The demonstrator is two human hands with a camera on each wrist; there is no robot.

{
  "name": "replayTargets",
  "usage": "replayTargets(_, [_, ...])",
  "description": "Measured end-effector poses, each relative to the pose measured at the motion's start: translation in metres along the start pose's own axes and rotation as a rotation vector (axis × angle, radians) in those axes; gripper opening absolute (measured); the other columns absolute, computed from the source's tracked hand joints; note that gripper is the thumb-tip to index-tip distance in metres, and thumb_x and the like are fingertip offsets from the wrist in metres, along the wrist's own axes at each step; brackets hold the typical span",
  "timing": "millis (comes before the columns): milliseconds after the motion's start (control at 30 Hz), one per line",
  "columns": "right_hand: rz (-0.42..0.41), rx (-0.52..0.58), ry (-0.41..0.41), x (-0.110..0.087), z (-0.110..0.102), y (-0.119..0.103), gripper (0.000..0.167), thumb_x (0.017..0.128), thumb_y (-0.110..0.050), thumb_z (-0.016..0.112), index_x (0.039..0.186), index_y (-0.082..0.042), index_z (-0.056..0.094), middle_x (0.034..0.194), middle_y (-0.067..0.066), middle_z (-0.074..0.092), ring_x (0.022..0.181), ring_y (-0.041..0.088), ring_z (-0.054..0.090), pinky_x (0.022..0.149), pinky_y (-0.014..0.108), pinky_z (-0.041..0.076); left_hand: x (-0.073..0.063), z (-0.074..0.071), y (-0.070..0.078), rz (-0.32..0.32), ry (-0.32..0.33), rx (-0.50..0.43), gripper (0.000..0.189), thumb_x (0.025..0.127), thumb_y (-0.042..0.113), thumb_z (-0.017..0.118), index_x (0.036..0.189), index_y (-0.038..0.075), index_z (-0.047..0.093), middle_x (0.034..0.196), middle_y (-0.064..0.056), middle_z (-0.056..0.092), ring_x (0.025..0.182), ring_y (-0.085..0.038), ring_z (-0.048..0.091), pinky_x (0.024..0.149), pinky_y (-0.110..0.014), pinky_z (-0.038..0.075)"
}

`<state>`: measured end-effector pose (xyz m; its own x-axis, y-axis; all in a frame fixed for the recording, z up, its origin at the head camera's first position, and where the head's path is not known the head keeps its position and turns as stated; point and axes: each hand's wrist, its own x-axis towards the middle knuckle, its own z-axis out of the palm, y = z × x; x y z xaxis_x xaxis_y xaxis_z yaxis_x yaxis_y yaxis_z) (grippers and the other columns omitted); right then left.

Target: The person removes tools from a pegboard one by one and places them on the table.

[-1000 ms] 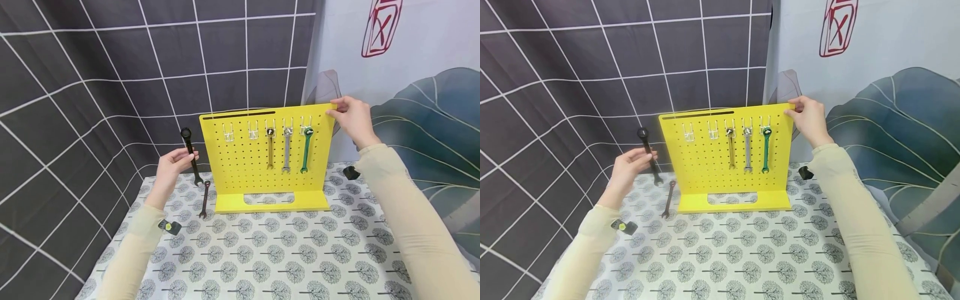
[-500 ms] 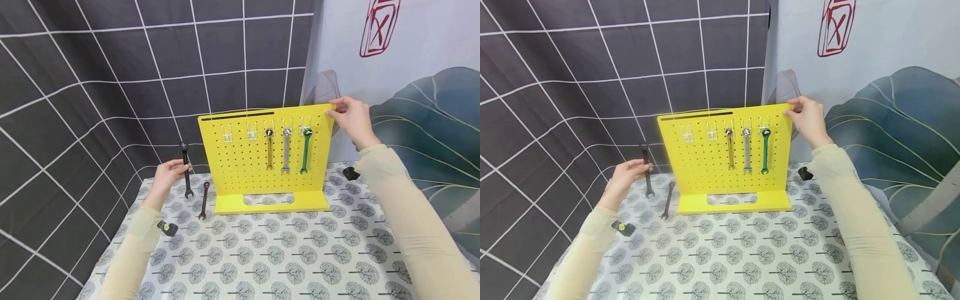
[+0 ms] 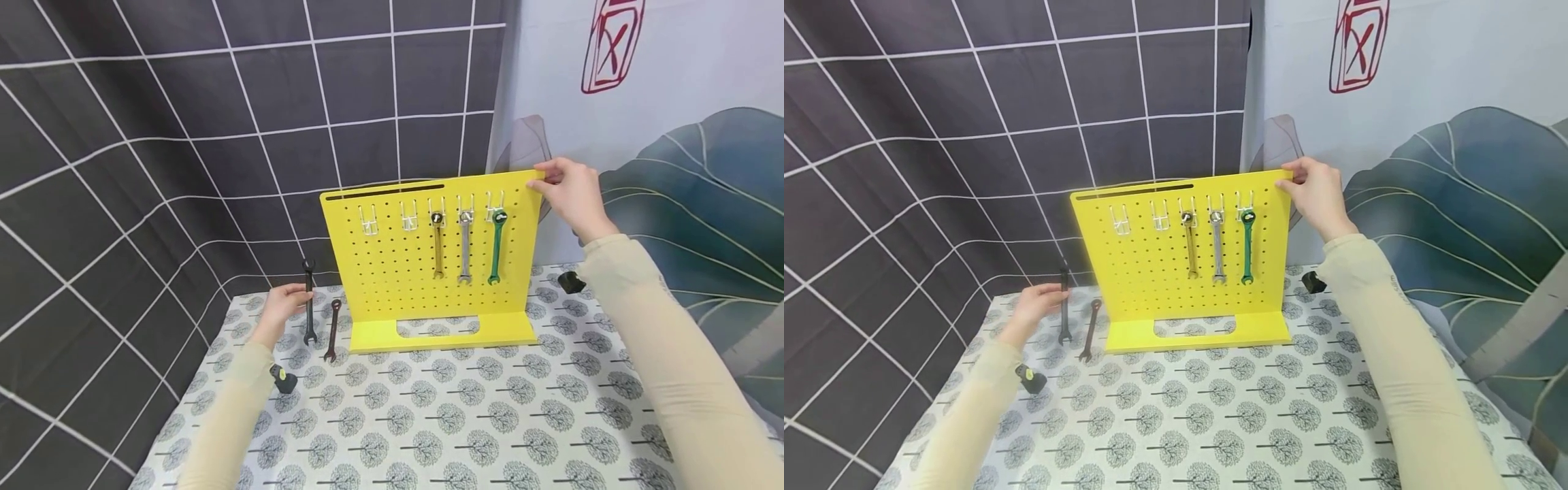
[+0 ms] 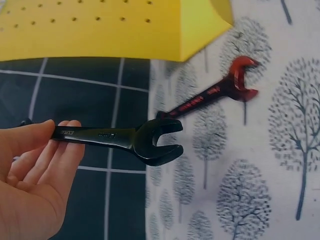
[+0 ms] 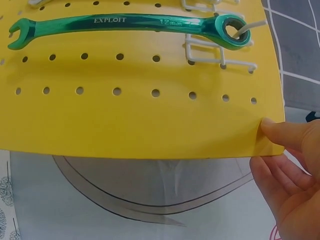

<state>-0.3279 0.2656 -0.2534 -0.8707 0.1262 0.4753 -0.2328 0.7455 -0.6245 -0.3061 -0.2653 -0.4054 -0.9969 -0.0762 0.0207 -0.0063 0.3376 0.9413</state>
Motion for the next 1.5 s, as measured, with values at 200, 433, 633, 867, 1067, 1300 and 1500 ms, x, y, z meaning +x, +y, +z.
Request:
replayTargets(200, [-0.010,-0.010,0.009,0.000,0.001,-0.001,0.043,0.099,-0.024,0.067,0.136,-0.004,0.061,0.122,0.021,0.066,0.113,0.034,0.061,0.081,0.032,0.047,-0.001,0.003,-0.012,-0.025,-0.023,0.058,0.037,0.101,0.005,0.057,0.131,-0.016,0.055,0.128,-0.030,0.062,0.119,-0.041,0.061,0.101,-0.046,0.053])
replayTargets(433, [-0.003,-0.008,0.004,0.000,0.001,-0.002,0.043,0.099,-0.024,0.066,0.137,-0.004,0.060,0.123,0.020,0.066,0.114,0.033,0.061,0.083,0.034,0.049,0.005,0.007,-0.026,-0.090,-0.018,0.092,0.043,0.098,0.007,0.063,0.133,-0.017,0.052,0.131,-0.032,0.059,0.120,-0.041,0.061,0.098,-0.043,0.055])
replayTargets(633, [0.007,-0.002,-0.006,-0.002,0.001,-0.002,0.044,0.099,-0.025,0.066,0.138,-0.004,0.060,0.125,0.020,0.065,0.115,0.033,0.060,0.084,0.036,0.050,0.011,0.008,-0.037,-0.123,-0.011,0.034,0.043,0.094,0.001,0.065,0.129,-0.021,0.052,0.126,-0.035,0.060,0.104,-0.032,0.069,0.087,-0.033,0.060])
replayTargets(867, [0.009,-0.003,0.005,-0.002,0.002,-0.001,0.043,0.099,-0.024,0.067,0.137,-0.005,0.060,0.124,0.019,0.066,0.115,0.032,0.061,0.086,0.038,0.050,0.014,0.011,-0.042,-0.141,-0.009,0.045,0.043,0.094,0.000,0.065,0.130,-0.020,0.052,0.127,-0.035,0.060,0.089,-0.017,0.070,0.084,-0.030,0.061])
replayTargets(1067, [0.005,0.000,0.010,-0.002,0.001,-0.001,0.043,0.099,-0.025,0.067,0.137,-0.005,0.061,0.123,0.019,0.065,0.115,0.032,0.061,0.086,0.037,0.051,0.014,0.014,-0.046,-0.143,0.000,0.086,0.043,0.094,-0.001,0.063,0.131,-0.018,0.052,0.138,-0.035,0.051,0.109,-0.035,0.067,0.093,-0.037,0.057])
replayTargets(1300, [0.004,-0.001,0.011,-0.002,0.002,0.000,0.043,0.099,-0.025,0.067,0.137,-0.005,0.060,0.123,0.019,0.065,0.114,0.032,0.061,0.086,0.036,0.051,0.014,0.018,-0.051,-0.141,0.008,0.160,0.042,0.093,0.000,0.063,0.129,-0.019,0.054,0.137,-0.036,0.051,0.117,-0.043,0.061,0.094,-0.039,0.057])
replayTargets(1500, [0.013,0.001,0.004,-0.002,0.002,0.000,0.044,0.099,-0.025,0.067,0.137,-0.005,0.060,0.124,0.019,0.065,0.115,0.031,0.061,0.088,0.038,0.052,0.016,0.020,-0.057,-0.157,0.029,0.223,0.036,0.090,0.003,0.068,0.120,-0.016,0.062,0.124,-0.033,0.061,0.096,-0.032,0.070,0.079,-0.031,0.061])
